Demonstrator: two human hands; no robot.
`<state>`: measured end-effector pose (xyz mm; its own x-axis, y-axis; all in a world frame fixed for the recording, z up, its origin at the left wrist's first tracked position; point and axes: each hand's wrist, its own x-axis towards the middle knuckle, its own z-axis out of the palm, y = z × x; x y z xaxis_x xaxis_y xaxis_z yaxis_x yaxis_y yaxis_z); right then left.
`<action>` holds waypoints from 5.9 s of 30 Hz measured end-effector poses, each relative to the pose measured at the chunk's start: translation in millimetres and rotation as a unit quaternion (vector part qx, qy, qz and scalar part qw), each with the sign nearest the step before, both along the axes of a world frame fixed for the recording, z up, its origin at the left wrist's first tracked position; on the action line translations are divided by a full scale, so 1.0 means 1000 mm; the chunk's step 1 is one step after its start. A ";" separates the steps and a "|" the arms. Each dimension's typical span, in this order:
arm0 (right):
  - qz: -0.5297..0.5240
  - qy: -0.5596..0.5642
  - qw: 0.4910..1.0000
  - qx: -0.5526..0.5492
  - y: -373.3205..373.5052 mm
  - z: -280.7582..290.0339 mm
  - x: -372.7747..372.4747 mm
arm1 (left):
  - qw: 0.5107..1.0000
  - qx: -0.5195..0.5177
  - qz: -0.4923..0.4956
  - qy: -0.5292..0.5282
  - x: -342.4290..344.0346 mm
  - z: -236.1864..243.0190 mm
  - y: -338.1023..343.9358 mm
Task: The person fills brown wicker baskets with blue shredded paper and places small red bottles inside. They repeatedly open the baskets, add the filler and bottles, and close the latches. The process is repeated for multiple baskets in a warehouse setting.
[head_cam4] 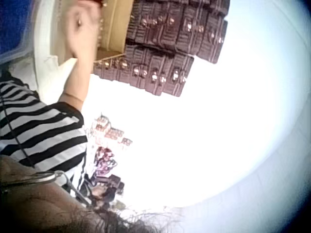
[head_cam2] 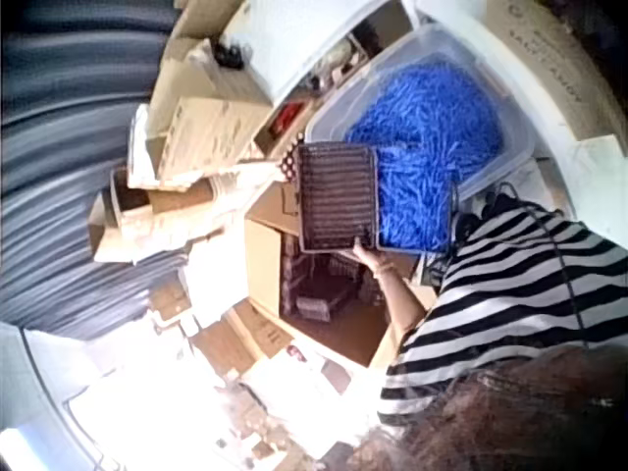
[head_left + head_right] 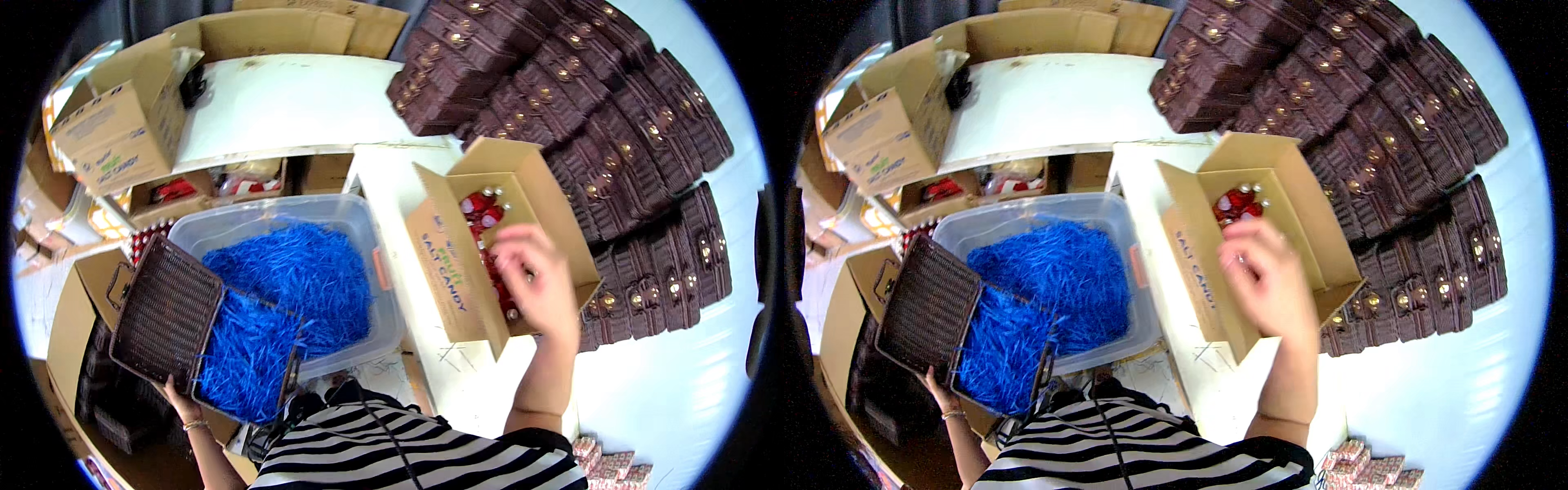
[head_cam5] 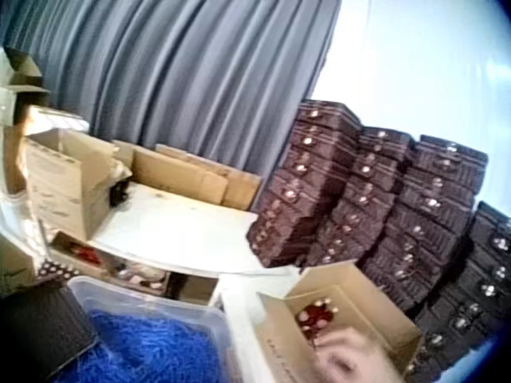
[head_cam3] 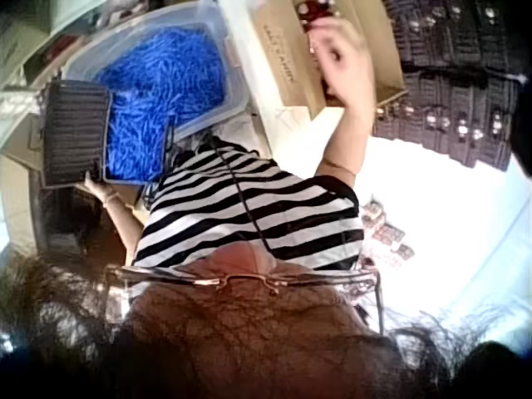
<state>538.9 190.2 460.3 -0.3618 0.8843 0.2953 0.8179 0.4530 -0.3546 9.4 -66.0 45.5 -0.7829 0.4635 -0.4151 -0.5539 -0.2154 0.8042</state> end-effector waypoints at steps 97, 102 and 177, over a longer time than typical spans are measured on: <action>-0.916 0.202 0.325 0.122 -0.670 -0.360 0.518 | 0.546 0.074 -0.834 0.017 1.085 0.014 -0.096; -0.795 0.542 0.224 0.158 -0.746 -0.360 0.583 | 0.525 0.072 -0.848 0.012 1.101 0.014 -0.157; -0.227 0.234 0.936 0.133 -0.281 -0.166 0.194 | 0.624 -0.115 -0.660 0.403 0.239 0.078 0.073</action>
